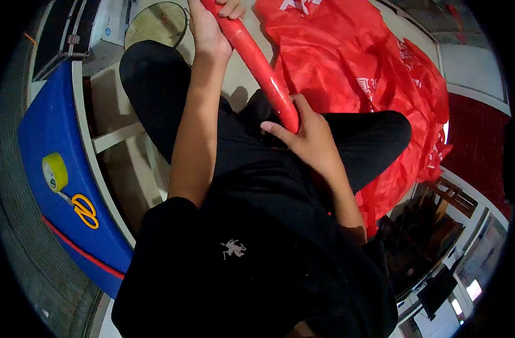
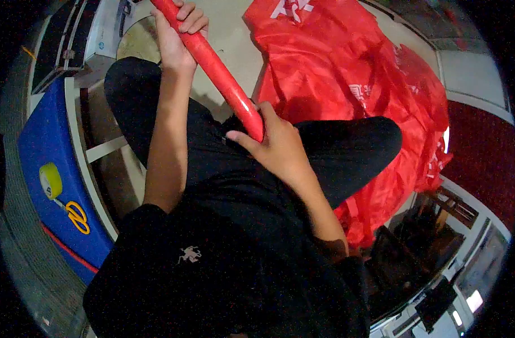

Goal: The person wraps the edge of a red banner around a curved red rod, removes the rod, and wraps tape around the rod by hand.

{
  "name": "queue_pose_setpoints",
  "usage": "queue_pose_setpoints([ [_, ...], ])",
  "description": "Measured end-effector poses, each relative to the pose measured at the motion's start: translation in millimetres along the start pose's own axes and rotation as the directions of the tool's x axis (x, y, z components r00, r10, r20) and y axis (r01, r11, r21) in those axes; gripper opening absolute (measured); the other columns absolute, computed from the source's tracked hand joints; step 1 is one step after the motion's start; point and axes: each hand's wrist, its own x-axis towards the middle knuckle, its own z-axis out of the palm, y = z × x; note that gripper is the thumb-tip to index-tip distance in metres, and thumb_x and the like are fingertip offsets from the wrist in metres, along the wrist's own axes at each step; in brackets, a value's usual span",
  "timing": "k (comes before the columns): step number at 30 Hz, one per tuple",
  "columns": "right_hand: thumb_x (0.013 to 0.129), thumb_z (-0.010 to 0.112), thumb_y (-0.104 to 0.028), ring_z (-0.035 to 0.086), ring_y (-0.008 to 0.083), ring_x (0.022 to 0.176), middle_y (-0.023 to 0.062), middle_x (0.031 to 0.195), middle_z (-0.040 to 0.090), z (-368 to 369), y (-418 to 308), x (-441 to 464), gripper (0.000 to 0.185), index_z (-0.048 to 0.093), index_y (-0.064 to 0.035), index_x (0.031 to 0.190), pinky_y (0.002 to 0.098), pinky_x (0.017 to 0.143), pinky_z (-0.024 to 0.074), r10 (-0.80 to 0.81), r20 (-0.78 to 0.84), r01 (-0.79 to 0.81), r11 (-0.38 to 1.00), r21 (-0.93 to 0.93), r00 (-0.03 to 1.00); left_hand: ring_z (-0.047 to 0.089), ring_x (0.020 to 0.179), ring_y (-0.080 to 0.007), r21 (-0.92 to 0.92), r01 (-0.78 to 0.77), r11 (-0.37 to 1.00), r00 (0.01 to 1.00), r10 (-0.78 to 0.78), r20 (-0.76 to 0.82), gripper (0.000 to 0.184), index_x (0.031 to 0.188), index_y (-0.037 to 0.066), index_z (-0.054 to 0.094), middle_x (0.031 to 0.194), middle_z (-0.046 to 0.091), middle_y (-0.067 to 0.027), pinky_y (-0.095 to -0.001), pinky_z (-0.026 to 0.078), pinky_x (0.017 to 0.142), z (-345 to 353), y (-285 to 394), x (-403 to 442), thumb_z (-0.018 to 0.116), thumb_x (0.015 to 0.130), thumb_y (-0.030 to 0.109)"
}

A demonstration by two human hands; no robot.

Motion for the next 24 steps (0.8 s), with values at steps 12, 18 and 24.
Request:
queue_pose_setpoints([
  [12,0.094,0.068,-0.027,0.042,0.0046,0.043,-0.0069,0.060,0.045,-5,9,-1,0.025,0.055,-0.0081,0.105,0.0207,0.040,0.0322,0.132,0.287,-0.248,0.873,0.420,0.949,0.039,0.052,-0.0062,0.051,-0.053,0.997,0.999,0.053,0.002,0.026,0.108,0.005,0.055,0.070,0.044,0.0023,-0.0210,0.039,0.050,-4,12,2,0.046,0.104,0.029],
  [18,0.096,0.060,-0.016,0.040,0.0074,0.038,0.0009,0.057,0.044,-6,35,3,0.018,0.049,-0.0005,0.098,0.0197,0.034,0.0323,-0.117,0.602,-0.525,0.378,0.762,0.790,0.043,0.056,-0.0097,0.116,-0.036,0.993,0.996,0.046,-0.081,0.042,0.111,0.012,0.053,0.073,0.048,0.0004,-0.0268,0.041,0.056,2,11,3,0.042,0.102,0.052],
  [24,0.097,0.058,-0.017,0.039,0.0069,0.037,0.0015,0.058,0.046,0,44,6,0.019,0.051,-0.0012,0.104,0.0204,0.033,0.0312,-0.258,0.658,-0.645,0.144,0.750,0.708,0.043,0.052,-0.0106,-0.424,0.216,0.879,0.972,-0.152,0.179,0.049,0.114,0.009,0.058,0.068,0.044,-0.0013,-0.0268,0.043,0.052,4,7,-1,0.043,0.101,0.053],
])
